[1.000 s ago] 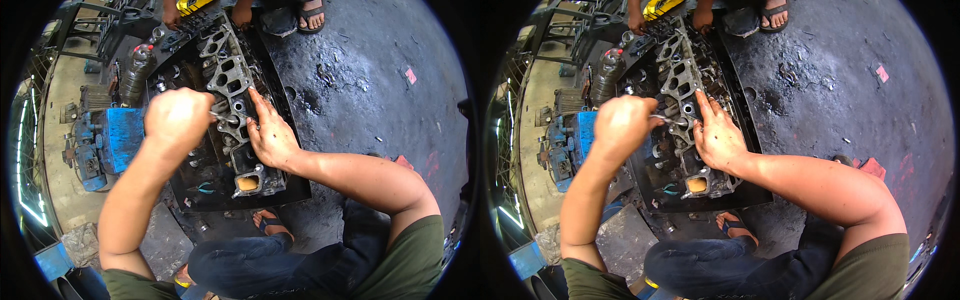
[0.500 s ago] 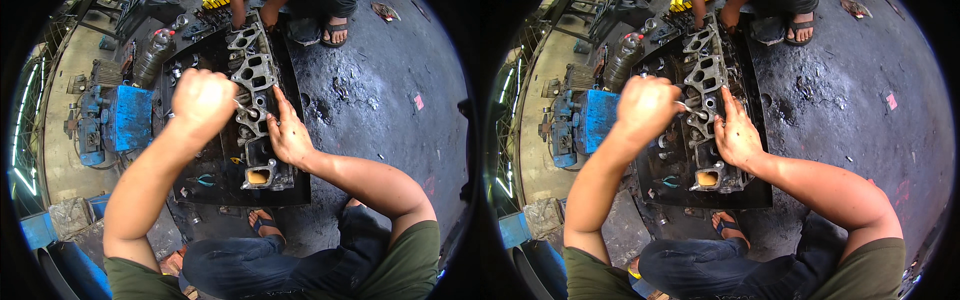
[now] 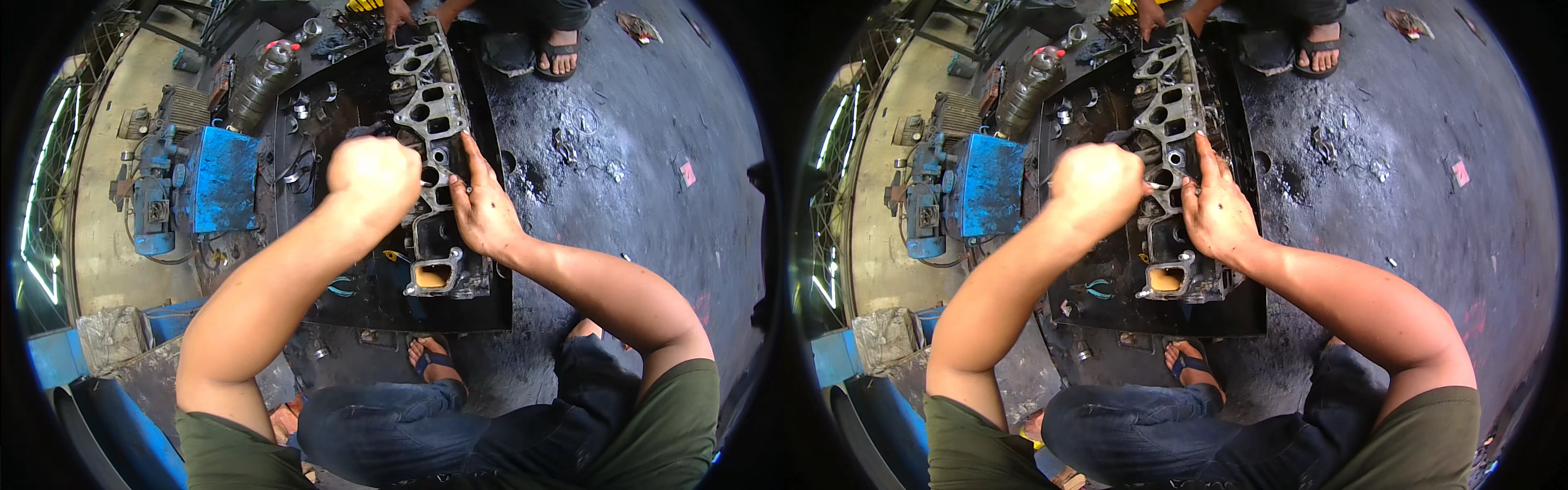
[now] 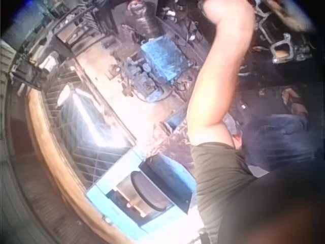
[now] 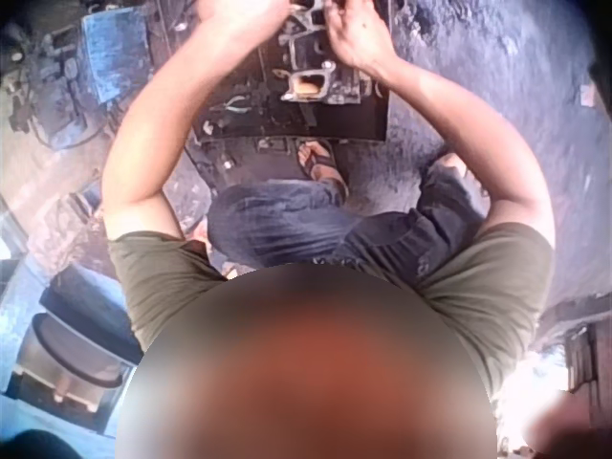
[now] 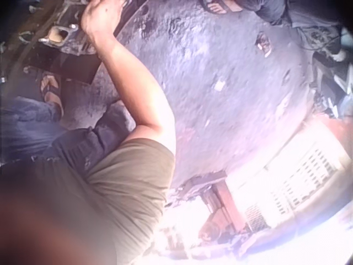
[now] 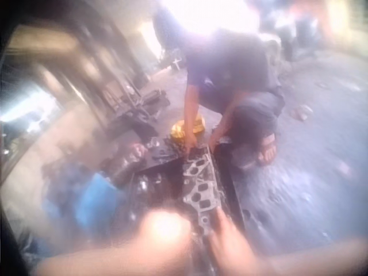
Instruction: The person scrubs and wipes a disassembled engine cylinder head on a workbench using a toothbrush and a rag. They repeatedly scrub crevices and wipe surfaces, alternating between tools to remove grime.
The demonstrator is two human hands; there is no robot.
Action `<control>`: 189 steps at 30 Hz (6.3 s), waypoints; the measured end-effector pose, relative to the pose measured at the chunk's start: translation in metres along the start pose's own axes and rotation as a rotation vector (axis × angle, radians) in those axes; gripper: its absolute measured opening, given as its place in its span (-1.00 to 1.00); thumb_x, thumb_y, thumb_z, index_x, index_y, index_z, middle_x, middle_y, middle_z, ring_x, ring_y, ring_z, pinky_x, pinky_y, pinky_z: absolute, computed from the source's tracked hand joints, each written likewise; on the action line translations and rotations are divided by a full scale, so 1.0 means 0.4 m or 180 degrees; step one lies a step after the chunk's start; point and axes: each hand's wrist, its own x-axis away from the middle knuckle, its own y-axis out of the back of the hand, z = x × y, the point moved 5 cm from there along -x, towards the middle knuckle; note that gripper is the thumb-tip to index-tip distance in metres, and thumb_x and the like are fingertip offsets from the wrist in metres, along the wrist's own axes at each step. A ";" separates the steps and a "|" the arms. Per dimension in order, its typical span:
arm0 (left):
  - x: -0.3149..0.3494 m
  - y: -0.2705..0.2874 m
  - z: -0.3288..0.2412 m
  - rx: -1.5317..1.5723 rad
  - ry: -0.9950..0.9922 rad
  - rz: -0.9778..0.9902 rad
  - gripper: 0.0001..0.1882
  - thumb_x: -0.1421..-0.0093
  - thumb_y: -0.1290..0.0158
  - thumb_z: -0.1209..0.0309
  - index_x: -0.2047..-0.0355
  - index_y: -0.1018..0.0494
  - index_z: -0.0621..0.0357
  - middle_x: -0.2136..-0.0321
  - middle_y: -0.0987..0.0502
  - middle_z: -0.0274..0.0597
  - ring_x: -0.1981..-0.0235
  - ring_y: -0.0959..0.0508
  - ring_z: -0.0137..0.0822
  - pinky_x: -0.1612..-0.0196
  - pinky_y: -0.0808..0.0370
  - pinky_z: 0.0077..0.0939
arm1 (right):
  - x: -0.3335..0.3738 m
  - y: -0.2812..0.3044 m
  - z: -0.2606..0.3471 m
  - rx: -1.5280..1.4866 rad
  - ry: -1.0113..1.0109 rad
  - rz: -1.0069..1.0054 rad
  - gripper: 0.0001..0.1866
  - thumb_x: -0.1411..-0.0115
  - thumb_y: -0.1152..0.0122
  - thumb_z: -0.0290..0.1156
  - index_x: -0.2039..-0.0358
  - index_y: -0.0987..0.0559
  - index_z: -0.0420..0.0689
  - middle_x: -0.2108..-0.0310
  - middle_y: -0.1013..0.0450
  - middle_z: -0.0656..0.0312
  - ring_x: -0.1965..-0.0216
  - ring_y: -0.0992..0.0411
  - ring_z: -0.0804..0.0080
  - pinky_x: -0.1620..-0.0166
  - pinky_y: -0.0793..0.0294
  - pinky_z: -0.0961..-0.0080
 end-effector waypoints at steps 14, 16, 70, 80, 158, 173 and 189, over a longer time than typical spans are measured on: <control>0.083 0.007 0.098 0.0616 0.0347 0.0130 -0.53 -0.35 -0.17 -0.03 0.38 -0.71 0.16 0.48 -0.65 0.12 0.36 -0.69 0.13 0.22 -0.61 -0.01 | -0.002 -0.009 -0.021 -0.0109 0.0103 0.0048 -0.23 -0.50 0.04 -0.30 -0.58 0.11 -0.14 -0.46 -0.13 -0.36 -0.44 -0.20 -0.30 -0.46 -0.24 0.03; 0.142 -0.008 0.197 0.0805 0.0850 0.0049 -0.53 -0.35 -0.18 -0.03 0.37 -0.71 0.15 0.47 -0.67 0.09 0.34 -0.70 0.10 0.23 -0.61 -0.03 | -0.002 -0.007 -0.018 -0.0013 0.0244 -0.0045 -0.24 -0.53 0.01 -0.28 -0.59 0.10 -0.10 -0.48 -0.13 -0.30 -0.46 -0.19 -0.26 -0.48 -0.21 0.08; -0.110 -0.387 0.132 0.3907 0.0813 -0.2007 -0.47 -0.11 -0.50 0.15 0.24 -0.42 0.22 0.13 -0.48 -0.11 0.14 -0.49 -0.26 0.03 -0.49 -0.37 | -0.002 0.001 0.021 0.0042 0.0163 -0.0030 -0.32 -0.56 0.06 -0.32 -0.57 0.01 -0.18 -0.52 -0.09 -0.22 -0.52 -0.12 -0.15 -0.51 -0.14 0.18; -0.077 -0.393 0.158 0.5641 0.0821 -0.1639 -0.73 -0.32 -0.26 0.47 0.39 -0.34 0.12 0.25 -0.45 -0.27 0.04 -0.44 -0.43 -0.07 -0.44 -0.45 | 0.001 -0.004 -0.004 -0.0007 0.0139 -0.0104 -0.25 -0.51 -0.01 -0.31 -0.57 0.05 -0.12 -0.43 -0.17 -0.32 -0.45 -0.17 -0.29 -0.47 -0.20 0.00; 0.303 -0.978 0.010 0.1518 0.2325 0.0869 -0.60 -0.34 0.03 0.39 -0.14 -0.55 -0.23 -0.09 -0.56 -0.22 -0.16 -0.55 -0.12 -0.29 -0.38 -0.13 | -0.449 0.330 -0.370 -0.0277 0.0983 0.0185 -0.75 -0.54 -0.15 -0.31 -0.06 -0.51 -0.22 0.12 -0.51 0.29 0.13 -0.41 0.54 0.04 -0.38 0.58; 0.224 -0.818 0.102 0.5396 0.2287 -0.1533 -0.27 -0.35 -0.07 -0.32 -0.20 -0.53 0.02 -0.23 -0.56 -0.09 -0.12 -0.64 -0.04 -0.15 -0.56 0.00 | -0.185 -0.148 0.399 0.1181 0.2004 0.2317 -0.71 -0.38 -0.35 -0.22 0.17 -0.58 -0.21 0.47 -0.52 0.15 0.45 -0.47 0.45 0.32 -0.46 0.42; 0.356 -0.781 -0.341 0.3906 0.1780 0.0095 -0.18 -0.22 -0.25 0.19 -0.40 -0.25 0.34 -0.40 -0.31 0.28 -0.45 -0.29 0.19 -0.45 -0.31 -0.10 | -0.253 0.102 0.181 0.1044 0.1525 0.1171 -0.46 -0.37 -0.39 -0.06 -0.15 -0.58 -0.22 0.05 -0.65 0.04 0.02 -0.62 0.34 -0.06 -0.59 0.38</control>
